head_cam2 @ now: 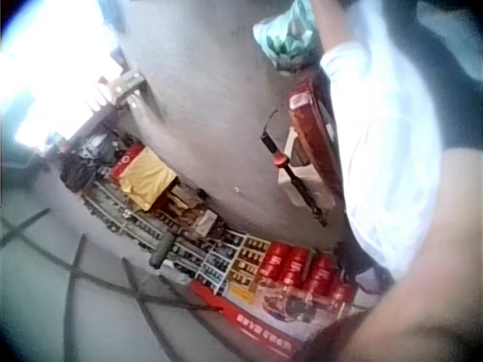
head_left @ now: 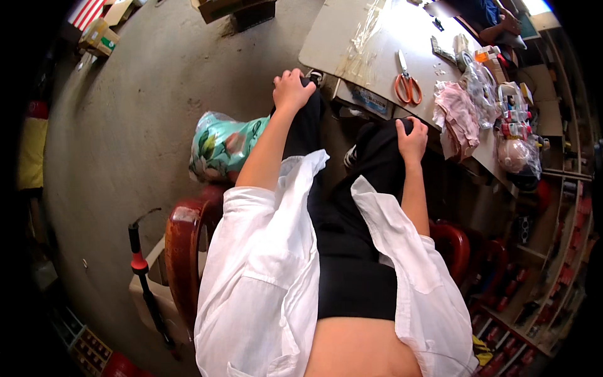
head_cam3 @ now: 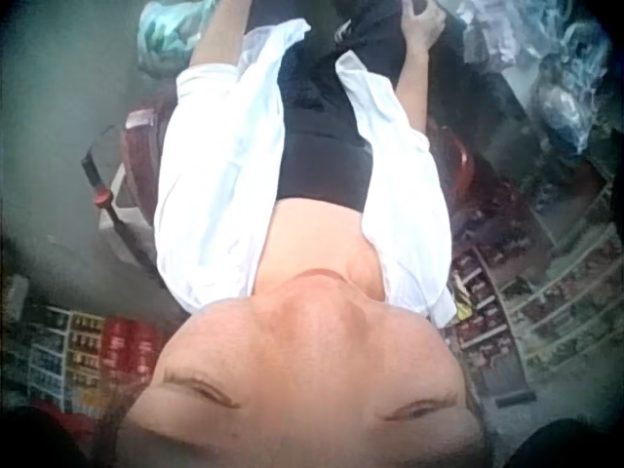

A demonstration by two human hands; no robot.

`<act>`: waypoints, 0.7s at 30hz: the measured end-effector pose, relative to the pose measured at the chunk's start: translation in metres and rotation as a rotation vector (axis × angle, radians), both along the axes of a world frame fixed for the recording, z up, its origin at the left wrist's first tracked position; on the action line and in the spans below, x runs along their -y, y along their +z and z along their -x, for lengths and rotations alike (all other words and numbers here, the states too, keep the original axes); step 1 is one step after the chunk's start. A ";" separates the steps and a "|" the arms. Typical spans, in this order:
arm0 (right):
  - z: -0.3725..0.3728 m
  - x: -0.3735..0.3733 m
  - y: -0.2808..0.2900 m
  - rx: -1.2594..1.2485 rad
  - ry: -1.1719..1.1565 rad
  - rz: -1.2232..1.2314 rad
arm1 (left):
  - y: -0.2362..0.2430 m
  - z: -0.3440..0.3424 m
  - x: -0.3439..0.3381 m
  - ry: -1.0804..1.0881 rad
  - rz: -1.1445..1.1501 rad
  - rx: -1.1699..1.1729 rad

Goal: The person uses orange-handled scissors to cut a piece of pink fabric into smaller strips. They then retrieve a white t-shirt from a plastic bag, unfold it on the table, and cut the sleeves off the shirt.

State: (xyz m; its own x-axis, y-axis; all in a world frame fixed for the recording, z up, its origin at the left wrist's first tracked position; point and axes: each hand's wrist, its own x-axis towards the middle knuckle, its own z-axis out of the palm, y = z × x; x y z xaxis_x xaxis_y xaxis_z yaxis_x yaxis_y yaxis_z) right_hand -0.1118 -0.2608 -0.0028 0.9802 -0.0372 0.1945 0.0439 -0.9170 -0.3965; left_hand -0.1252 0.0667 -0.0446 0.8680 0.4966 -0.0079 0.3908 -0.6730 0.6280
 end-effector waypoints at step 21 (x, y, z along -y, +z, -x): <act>0.028 0.026 0.002 0.022 -0.206 0.213 | -0.010 0.093 -0.019 0.044 -0.348 0.380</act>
